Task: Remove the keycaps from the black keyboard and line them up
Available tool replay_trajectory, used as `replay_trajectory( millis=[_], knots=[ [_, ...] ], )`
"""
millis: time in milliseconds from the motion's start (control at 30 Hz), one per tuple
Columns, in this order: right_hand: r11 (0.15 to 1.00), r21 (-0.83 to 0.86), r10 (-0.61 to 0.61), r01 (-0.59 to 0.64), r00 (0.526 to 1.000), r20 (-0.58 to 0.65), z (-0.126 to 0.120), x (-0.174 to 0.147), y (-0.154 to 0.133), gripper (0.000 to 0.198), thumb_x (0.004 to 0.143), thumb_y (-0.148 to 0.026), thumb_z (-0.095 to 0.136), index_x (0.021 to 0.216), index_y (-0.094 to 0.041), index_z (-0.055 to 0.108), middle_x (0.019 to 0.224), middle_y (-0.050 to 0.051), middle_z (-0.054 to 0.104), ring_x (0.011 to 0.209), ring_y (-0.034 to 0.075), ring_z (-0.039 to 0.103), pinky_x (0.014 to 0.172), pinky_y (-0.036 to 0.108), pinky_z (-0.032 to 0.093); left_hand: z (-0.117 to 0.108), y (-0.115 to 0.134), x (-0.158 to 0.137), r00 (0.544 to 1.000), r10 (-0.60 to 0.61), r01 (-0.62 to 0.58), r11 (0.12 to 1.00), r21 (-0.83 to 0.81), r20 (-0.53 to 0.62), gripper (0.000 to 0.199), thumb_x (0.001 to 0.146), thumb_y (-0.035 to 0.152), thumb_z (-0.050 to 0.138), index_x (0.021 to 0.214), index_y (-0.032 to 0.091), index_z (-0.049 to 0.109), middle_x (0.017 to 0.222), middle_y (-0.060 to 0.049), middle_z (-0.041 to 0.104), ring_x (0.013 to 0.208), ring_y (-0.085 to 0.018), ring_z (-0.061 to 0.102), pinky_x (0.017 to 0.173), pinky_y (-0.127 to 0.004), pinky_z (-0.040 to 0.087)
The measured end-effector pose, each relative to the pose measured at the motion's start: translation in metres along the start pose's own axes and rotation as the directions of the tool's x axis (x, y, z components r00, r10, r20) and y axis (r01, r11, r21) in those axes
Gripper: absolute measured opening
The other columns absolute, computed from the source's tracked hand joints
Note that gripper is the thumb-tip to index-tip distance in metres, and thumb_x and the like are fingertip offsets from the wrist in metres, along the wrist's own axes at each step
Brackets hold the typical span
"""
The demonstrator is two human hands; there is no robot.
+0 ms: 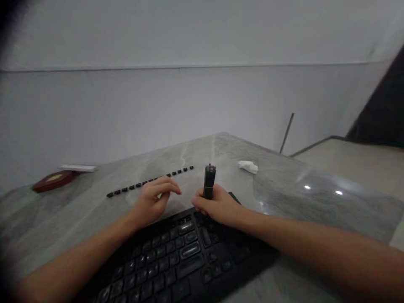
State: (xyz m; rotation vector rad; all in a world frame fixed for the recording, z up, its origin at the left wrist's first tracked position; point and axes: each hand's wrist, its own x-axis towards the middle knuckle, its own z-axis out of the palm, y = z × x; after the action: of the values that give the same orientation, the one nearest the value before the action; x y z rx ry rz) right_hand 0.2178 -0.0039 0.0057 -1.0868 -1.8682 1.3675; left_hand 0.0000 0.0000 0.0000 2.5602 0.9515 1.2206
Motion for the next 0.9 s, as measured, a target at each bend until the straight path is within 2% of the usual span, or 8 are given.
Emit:
replay_trajectory(
  millis=[67, 133, 200, 267, 400, 600, 800, 900],
  knots=[
    [1.000, -0.003, -0.006, 0.006, 0.998, -0.058, 0.001, 0.000, -0.001, 0.028, 0.077, -0.033, 0.054, 0.054, -0.019, 0.049, 0.049, -0.005, 0.043, 0.045, 0.008, 0.037, 0.048, 0.025, 0.029, -0.001, 0.006, 0.000, 0.975, 0.113, -0.113, 0.994, -0.011, 0.189, 0.034, 0.084, -0.001, 0.040, 0.095, 0.015, 0.068, 0.092, -0.007, 0.065, 0.088, -0.017, 0.059, 0.078, -0.033, 0.050],
    [1.000, 0.000, -0.017, 0.017, 0.995, -0.100, 0.001, 0.000, -0.001, 0.029, 0.077, -0.033, 0.054, 0.052, -0.019, 0.047, 0.048, -0.005, 0.042, 0.046, 0.008, 0.037, 0.049, 0.025, 0.030, -0.002, 0.013, 0.001, 0.922, 0.176, -0.177, 0.984, -0.030, 0.345, 0.032, 0.088, 0.005, 0.043, 0.106, 0.017, 0.067, 0.102, -0.009, 0.064, 0.096, -0.019, 0.058, 0.084, -0.035, 0.051],
    [0.999, 0.010, -0.031, 0.032, 0.991, -0.129, 0.002, 0.001, -0.001, 0.029, 0.077, -0.033, 0.053, 0.052, -0.019, 0.047, 0.048, -0.004, 0.042, 0.046, 0.008, 0.037, 0.049, 0.025, 0.031, -0.002, 0.019, 0.001, 0.860, 0.181, -0.186, 0.982, -0.038, 0.478, 0.031, 0.091, 0.013, 0.047, 0.117, 0.018, 0.062, 0.116, -0.011, 0.060, 0.106, -0.021, 0.056, 0.092, -0.037, 0.050],
    [0.998, 0.017, -0.053, 0.056, 0.988, -0.143, 0.002, 0.001, 0.001, 0.029, 0.077, -0.034, 0.053, 0.052, -0.019, 0.048, 0.048, -0.004, 0.043, 0.046, 0.009, 0.038, 0.049, 0.025, 0.031, -0.002, 0.025, 0.001, 0.818, 0.168, -0.175, 0.984, -0.039, 0.550, 0.032, 0.093, 0.023, 0.050, 0.123, 0.018, 0.059, 0.127, -0.012, 0.055, 0.115, -0.023, 0.053, 0.100, -0.038, 0.047],
    [0.995, -0.009, -0.104, 0.104, 0.985, -0.141, 0.002, 0.002, 0.005, 0.031, 0.079, -0.036, 0.052, 0.053, -0.019, 0.048, 0.049, -0.004, 0.044, 0.049, 0.009, 0.039, 0.050, 0.025, 0.032, -0.003, 0.030, 0.002, 0.790, 0.139, -0.160, 0.987, -0.018, 0.598, 0.040, 0.095, 0.033, 0.050, 0.132, 0.018, 0.051, 0.136, -0.012, 0.050, 0.124, -0.025, 0.049, 0.106, -0.041, 0.043],
    [0.970, -0.161, -0.202, 0.185, 0.974, -0.101, 0.002, 0.002, 0.008, 0.032, 0.084, -0.034, 0.052, 0.057, -0.019, 0.047, 0.054, -0.005, 0.043, 0.055, 0.010, 0.041, 0.054, 0.025, 0.034, 0.000, 0.031, 0.004, 0.758, 0.161, -0.184, 0.982, -0.029, 0.632, 0.046, 0.097, 0.036, 0.047, 0.139, 0.017, 0.043, 0.144, -0.012, 0.045, 0.137, -0.025, 0.037, 0.116, -0.042, 0.031],
    [0.973, -0.169, -0.163, 0.154, 0.986, -0.040, 0.004, 0.008, 0.005, 0.034, 0.085, -0.032, 0.053, 0.054, -0.018, 0.049, 0.051, -0.004, 0.046, 0.054, 0.010, 0.043, 0.054, 0.025, 0.034, 0.005, 0.031, 0.002, 0.744, 0.111, -0.185, 0.982, 0.045, 0.659, 0.046, 0.098, 0.037, 0.044, 0.138, 0.015, 0.046, 0.139, -0.012, 0.050, 0.136, -0.026, 0.039, 0.116, -0.041, 0.031],
    [0.983, -0.126, -0.140, 0.132, 0.989, -0.055, 0.005, 0.012, 0.007, 0.033, 0.082, -0.033, 0.054, 0.054, -0.018, 0.049, 0.051, -0.004, 0.047, 0.053, 0.010, 0.043, 0.054, 0.025, 0.035, 0.005, 0.031, 0.001, 0.739, 0.105, -0.189, 0.980, 0.055, 0.665, 0.049, 0.098, 0.037, 0.043, 0.142, 0.014, 0.042, 0.143, -0.013, 0.047, 0.138, -0.026, 0.036, 0.117, -0.041, 0.029]
  ],
)
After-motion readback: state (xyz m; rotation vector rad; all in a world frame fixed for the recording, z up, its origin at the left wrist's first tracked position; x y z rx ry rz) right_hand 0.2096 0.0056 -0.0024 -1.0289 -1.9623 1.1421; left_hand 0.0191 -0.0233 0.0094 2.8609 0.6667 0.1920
